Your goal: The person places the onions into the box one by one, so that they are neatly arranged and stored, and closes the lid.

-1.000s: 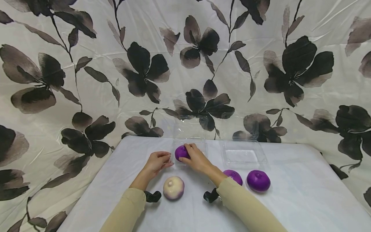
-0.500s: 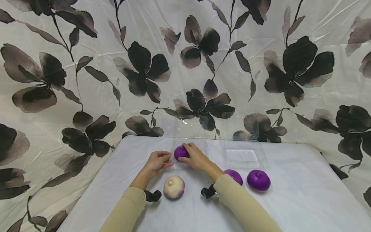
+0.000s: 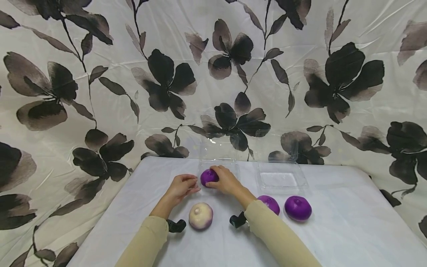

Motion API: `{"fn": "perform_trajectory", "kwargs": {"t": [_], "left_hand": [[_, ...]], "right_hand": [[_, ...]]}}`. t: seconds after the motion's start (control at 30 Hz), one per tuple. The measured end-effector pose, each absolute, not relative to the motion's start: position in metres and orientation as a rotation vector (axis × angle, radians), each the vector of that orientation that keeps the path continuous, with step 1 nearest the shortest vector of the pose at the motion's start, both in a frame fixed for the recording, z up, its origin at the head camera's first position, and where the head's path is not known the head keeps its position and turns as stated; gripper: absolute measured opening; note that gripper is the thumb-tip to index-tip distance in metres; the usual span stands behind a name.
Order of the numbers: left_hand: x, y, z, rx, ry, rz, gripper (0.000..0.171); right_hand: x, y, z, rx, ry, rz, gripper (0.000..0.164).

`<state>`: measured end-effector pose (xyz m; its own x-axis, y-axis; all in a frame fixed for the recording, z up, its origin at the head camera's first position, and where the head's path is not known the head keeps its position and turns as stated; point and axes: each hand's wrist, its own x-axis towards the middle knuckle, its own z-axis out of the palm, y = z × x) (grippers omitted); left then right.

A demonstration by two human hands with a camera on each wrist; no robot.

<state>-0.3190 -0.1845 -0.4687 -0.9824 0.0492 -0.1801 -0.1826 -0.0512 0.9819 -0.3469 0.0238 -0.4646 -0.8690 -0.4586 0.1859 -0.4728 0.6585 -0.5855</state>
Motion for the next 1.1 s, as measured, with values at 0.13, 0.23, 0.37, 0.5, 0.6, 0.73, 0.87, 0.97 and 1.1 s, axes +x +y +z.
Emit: {"fn": "perform_trajectory", "kwargs": {"t": [0.13,0.23,0.37,0.5,0.6,0.73,0.87,0.97,1.1], "left_hand": [[-0.319,-0.184,-0.468,-0.151,2.05,2.149,0.034],[-0.319,-0.183,-0.469,-0.153,2.05,2.144,0.033],[-0.32,-0.182,-0.469,-0.157,2.052,2.154,0.032],[-0.32,-0.182,-0.468,-0.17,2.07,2.151,0.032],[-0.32,-0.181,-0.467,-0.186,2.084,2.144,0.032],[-0.319,-0.179,-0.466,-0.179,2.111,2.129,0.033],[-0.318,-0.179,-0.465,-0.178,2.128,2.116,0.033],[-0.319,-0.18,-0.466,-0.175,2.128,2.112,0.032],[-0.32,-0.18,-0.467,-0.166,2.12,2.118,0.033]], "right_hand": [[-0.347,0.023,-0.466,0.781,-2.845,1.008,0.063],[-0.347,0.023,-0.467,0.756,-2.858,1.01,0.064],[-0.347,0.024,-0.465,0.716,-2.889,1.005,0.065],[-0.347,0.023,-0.462,0.679,-2.927,0.983,0.069],[-0.346,0.023,-0.46,0.677,-2.939,0.954,0.073],[-0.342,0.025,-0.453,0.688,-2.918,0.894,0.074],[-0.335,0.027,-0.446,0.705,-2.87,0.849,0.069],[-0.326,0.03,-0.441,0.709,-2.838,0.819,0.066],[-0.313,0.034,-0.434,0.728,-2.78,0.805,0.063]]}}
